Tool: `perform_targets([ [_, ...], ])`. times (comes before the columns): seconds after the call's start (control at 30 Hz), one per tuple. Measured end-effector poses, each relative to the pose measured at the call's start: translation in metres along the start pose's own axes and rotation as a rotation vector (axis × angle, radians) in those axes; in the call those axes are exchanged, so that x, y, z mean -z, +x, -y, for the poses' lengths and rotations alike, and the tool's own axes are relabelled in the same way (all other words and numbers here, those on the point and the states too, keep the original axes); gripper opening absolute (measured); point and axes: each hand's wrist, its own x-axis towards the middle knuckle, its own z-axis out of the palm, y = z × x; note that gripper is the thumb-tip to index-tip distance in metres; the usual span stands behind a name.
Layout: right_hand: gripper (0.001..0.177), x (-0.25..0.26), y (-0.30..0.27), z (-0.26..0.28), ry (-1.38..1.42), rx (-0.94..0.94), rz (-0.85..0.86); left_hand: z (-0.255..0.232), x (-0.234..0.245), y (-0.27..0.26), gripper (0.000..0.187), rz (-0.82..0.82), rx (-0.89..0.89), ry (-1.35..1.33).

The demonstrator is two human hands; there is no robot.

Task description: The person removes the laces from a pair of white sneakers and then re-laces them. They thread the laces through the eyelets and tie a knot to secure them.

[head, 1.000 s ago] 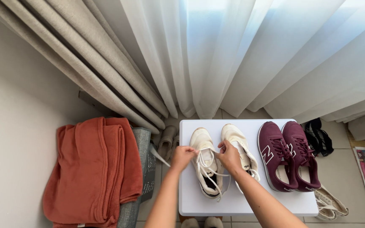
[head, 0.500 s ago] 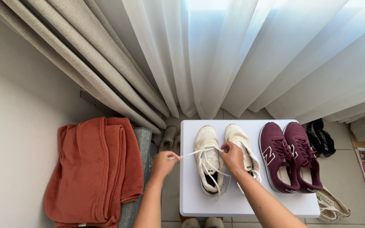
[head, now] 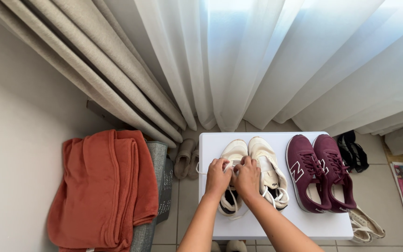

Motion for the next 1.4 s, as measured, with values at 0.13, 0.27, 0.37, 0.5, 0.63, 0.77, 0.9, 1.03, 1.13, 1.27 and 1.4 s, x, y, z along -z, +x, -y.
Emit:
perform_targets([
  [0.13,0.012,-0.023,0.015,-0.034,0.223,-0.016,-0.091,-0.009,0.01,-0.007,0.025,0.013,-0.031,-0.043],
  [0.27,0.016,-0.048,0.034,-0.074,0.467,-0.096,-0.009,-0.006,0.005,-0.011,0.023,0.007,0.016,0.003],
  [0.37,0.019,-0.055,0.045,-0.091,0.619,-0.151,0.152,-0.003,-0.001,-0.013,0.022,-0.046,0.076,0.008],
  [0.5,0.034,-0.031,0.054,-0.083,1.083,-0.302,0.346,-0.003,0.0,-0.017,0.023,-0.12,0.115,0.04],
  [0.63,0.037,0.052,0.049,-0.059,1.125,-0.292,0.425,-0.02,0.012,-0.009,0.039,-0.259,-0.386,0.115],
  [0.77,0.04,0.151,0.051,-0.024,1.137,-0.259,0.493,-0.058,0.027,0.012,0.036,0.09,-0.312,-0.158],
  [0.9,0.041,0.225,0.055,0.0,1.239,-0.18,0.37,-0.111,0.056,0.024,0.037,0.354,-0.15,-0.489],
  [1.03,0.039,0.247,0.059,0.017,1.297,-0.121,0.377,-0.177,0.089,0.027,0.032,0.398,-0.272,-0.597],
  [1.13,0.031,0.243,0.057,0.024,1.248,-0.137,0.41,-0.222,0.109,0.03,0.028,0.355,-0.337,-0.649],
  [1.27,0.014,0.248,0.055,0.021,1.395,-0.128,0.361,-0.242,0.147,0.028,0.037,0.095,-0.353,-0.316],
  [1.4,0.019,0.257,0.055,0.018,1.425,-0.093,0.178,-0.233,0.167,0.03,0.049,-0.191,-0.096,-0.058],
])
